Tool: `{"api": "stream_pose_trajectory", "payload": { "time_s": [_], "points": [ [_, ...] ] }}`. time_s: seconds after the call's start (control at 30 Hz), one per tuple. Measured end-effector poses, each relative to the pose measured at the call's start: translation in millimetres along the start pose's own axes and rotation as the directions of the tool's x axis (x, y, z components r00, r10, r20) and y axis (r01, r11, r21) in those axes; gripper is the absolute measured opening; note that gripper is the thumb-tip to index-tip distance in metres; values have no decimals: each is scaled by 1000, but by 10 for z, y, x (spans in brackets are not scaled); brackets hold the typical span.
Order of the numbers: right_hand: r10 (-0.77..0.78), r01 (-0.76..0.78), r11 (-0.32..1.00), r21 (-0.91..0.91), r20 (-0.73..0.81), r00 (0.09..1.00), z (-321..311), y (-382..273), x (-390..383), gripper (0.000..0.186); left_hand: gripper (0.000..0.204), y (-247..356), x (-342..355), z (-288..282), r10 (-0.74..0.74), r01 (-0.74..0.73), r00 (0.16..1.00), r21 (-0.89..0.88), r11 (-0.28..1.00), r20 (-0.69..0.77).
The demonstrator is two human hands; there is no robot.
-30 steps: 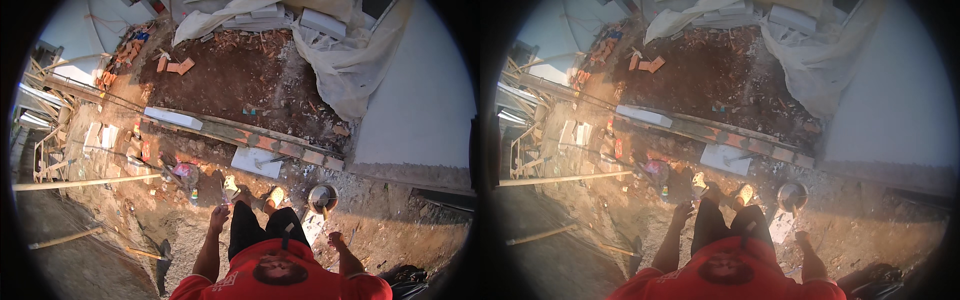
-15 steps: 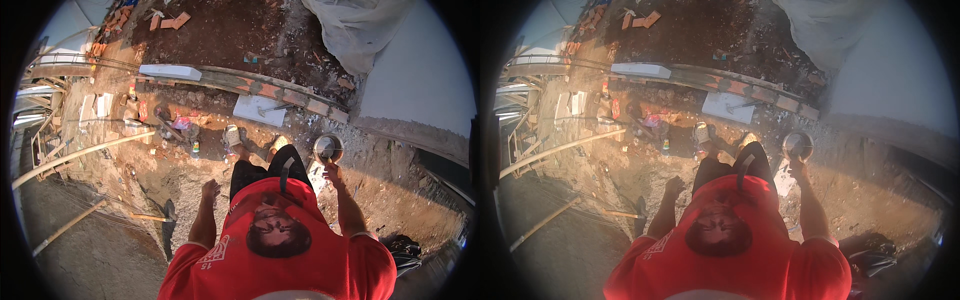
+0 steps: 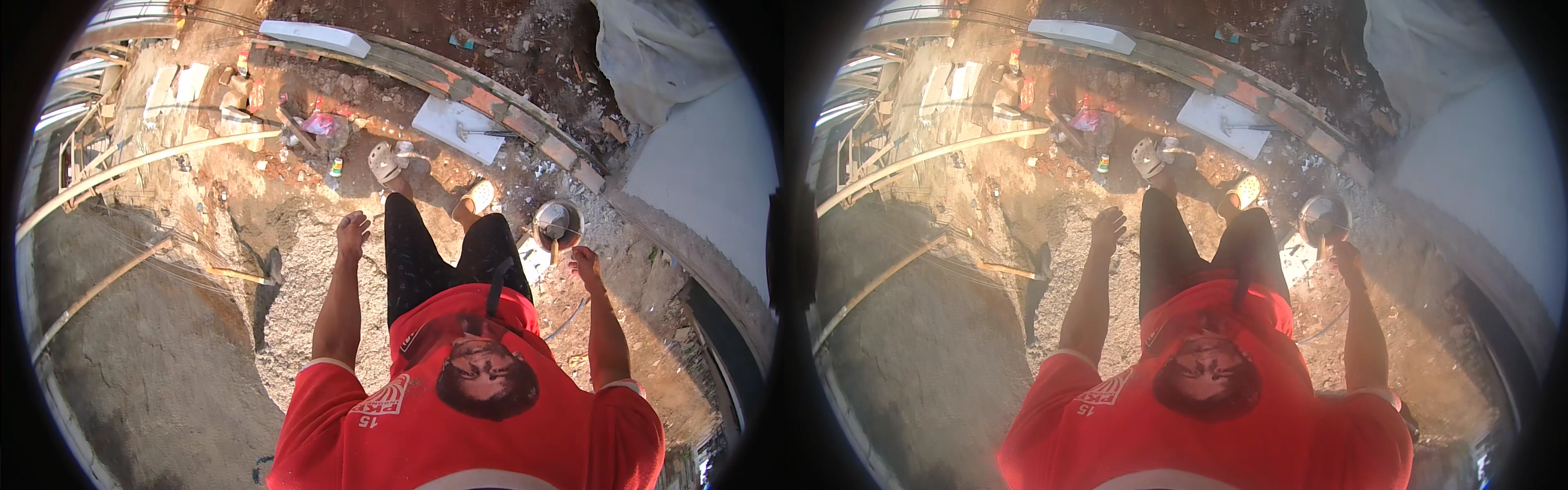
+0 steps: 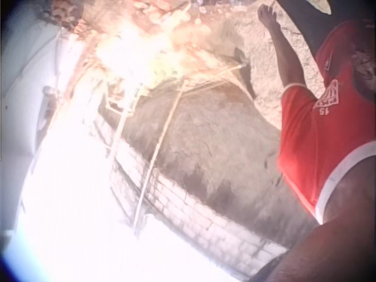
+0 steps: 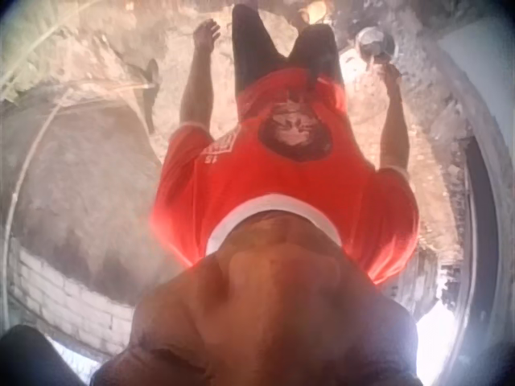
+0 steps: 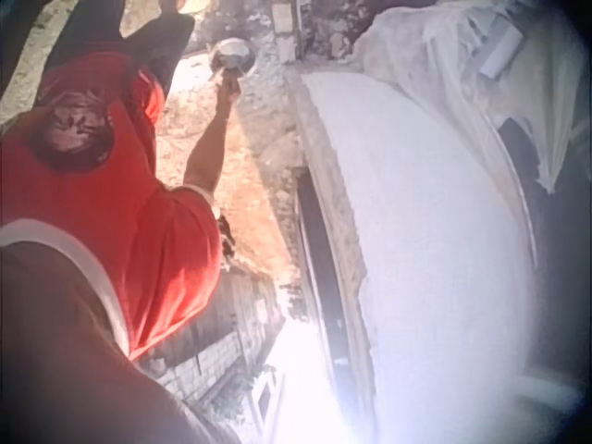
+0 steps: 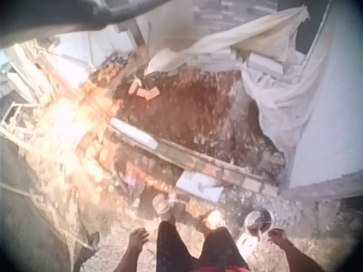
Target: The person places bricks onto a low wall, applies mortar with a trowel, and uses a hammer to adjust brick positions. The person also retrieves a bucket of water, mixes it with a trowel, and handles white foam blocks.
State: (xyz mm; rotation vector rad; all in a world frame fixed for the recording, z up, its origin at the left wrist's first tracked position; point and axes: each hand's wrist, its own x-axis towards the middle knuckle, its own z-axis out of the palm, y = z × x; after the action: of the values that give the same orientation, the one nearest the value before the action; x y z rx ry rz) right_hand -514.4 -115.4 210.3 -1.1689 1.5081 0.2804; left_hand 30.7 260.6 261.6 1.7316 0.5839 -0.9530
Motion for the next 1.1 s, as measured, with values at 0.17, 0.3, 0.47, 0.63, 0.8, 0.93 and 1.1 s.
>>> {"api": "stream_pose_trajectory", "payload": {
  "time_s": [0.17, 0.3, 0.47, 0.63, 0.8, 0.93, 1.1],
  "points": [
    [156, -157, 986, -63, -29, 987, -313, 446, -134, 22, 64, 145, 1137, 211, 528, -385, 849, 722, 575, 33],
    [-41, 40, 898, -439, 9, 999, -392, 850, -315, 22, 92, 292, 1695, 424, 628, -489, 736, 841, 232, 254],
    [-36, 54, 906, -419, 51, 998, -426, 856, -515, 28, 58, 380, 1531, 872, 534, -528, 752, 838, 139, 385],
    [99, -103, 993, -53, -74, 992, -393, 788, -539, 22, 40, 612, 1167, 1062, 882, -615, 246, 768, -179, 402],
    [-67, 65, 878, -474, 13, 998, -203, 846, -355, 22, 32, 563, 1138, 997, 760, -611, 557, 785, 101, 336],
    [-216, 213, 925, -314, 26, 976, -37, 834, -292, 24, 32, 330, 1375, 1007, 676, -794, 574, 515, 323, 462],
    [-106, 113, 926, -361, 38, 994, 16, 901, -440, 22, 34, 84, 1714, 997, 450, -700, 696, 669, 250, 559]
  ]
}}
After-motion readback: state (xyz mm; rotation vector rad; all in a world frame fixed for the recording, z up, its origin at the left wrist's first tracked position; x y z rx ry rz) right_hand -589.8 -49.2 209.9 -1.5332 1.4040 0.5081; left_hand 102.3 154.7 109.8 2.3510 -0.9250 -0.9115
